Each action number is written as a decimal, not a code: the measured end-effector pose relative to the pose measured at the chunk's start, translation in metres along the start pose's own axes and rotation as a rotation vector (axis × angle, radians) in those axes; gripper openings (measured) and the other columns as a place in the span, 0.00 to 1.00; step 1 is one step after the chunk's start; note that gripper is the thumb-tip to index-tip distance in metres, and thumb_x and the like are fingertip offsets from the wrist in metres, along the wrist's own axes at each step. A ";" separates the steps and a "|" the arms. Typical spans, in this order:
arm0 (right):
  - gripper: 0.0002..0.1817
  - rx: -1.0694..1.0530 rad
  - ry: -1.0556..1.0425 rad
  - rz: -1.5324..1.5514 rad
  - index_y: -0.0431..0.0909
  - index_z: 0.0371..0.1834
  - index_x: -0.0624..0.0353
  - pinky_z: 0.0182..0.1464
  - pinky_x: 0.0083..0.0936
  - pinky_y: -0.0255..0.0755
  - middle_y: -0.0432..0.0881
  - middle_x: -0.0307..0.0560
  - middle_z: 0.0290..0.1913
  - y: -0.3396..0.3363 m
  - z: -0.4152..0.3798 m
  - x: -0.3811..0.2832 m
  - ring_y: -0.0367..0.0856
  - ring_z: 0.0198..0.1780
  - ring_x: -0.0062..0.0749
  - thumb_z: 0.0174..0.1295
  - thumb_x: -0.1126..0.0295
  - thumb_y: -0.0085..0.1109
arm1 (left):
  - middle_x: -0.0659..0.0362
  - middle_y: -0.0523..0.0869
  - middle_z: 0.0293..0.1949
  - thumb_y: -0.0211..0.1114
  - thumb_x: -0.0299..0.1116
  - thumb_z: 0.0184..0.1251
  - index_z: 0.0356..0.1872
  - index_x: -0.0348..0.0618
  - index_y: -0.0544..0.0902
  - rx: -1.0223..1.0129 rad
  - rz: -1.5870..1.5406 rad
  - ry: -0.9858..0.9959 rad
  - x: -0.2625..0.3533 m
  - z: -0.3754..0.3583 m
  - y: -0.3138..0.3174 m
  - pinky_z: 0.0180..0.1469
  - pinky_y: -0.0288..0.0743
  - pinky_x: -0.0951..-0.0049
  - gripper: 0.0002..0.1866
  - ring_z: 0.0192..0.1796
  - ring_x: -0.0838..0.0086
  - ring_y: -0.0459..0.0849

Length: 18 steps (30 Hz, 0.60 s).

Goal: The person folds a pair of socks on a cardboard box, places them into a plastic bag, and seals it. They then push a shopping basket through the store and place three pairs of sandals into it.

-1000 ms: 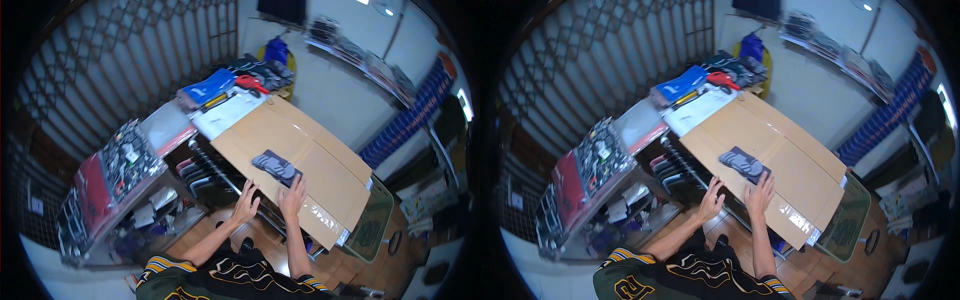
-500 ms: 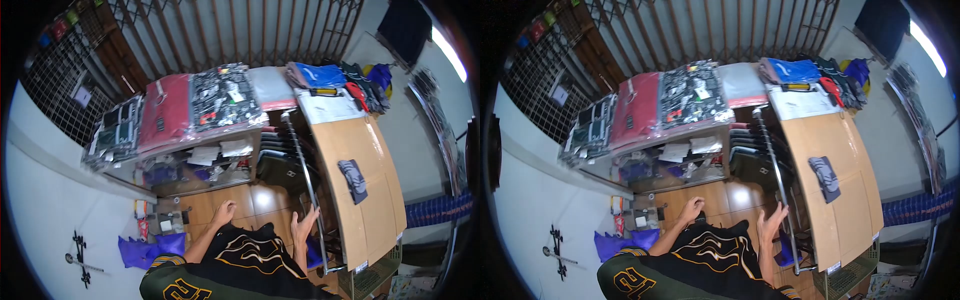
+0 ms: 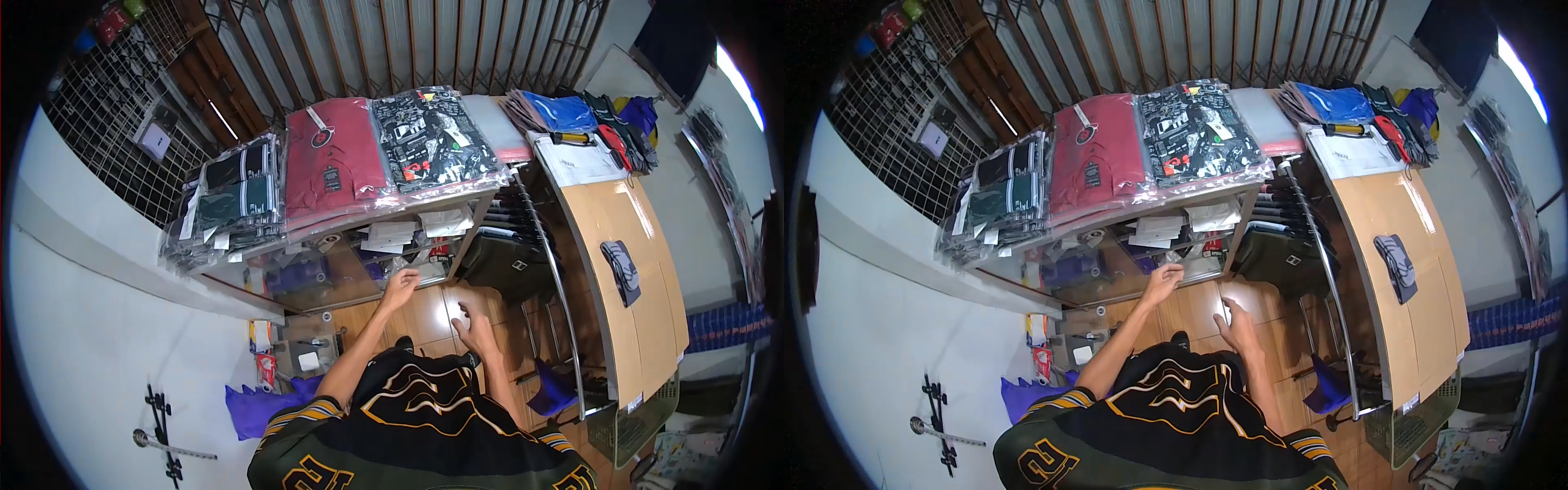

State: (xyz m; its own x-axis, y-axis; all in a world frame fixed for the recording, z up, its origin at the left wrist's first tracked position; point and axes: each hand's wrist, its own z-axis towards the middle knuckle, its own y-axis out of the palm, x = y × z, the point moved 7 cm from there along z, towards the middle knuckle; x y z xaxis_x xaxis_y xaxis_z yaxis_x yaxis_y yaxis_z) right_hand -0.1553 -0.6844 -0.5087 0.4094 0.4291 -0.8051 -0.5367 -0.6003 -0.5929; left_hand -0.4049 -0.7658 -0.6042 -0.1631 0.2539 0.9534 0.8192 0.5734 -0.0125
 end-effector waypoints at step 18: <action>0.26 0.368 0.610 0.122 0.77 0.68 0.69 0.58 0.36 0.83 0.88 0.65 0.59 -0.016 -0.174 0.062 0.90 0.57 0.46 0.68 0.69 0.68 | 0.54 0.88 0.42 0.81 0.65 0.52 0.43 0.42 0.81 0.268 0.442 -0.201 -0.002 0.237 -0.004 0.48 0.82 0.65 0.36 0.41 0.67 0.88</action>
State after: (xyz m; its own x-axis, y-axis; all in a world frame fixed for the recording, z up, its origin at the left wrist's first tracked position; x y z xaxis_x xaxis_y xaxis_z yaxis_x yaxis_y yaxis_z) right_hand 0.0068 -0.7655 -0.5468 0.6118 -0.1442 -0.7778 -0.7748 -0.3074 -0.5525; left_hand -0.5381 -0.5833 -0.6772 0.0417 0.6439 0.7640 0.6688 0.5501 -0.5001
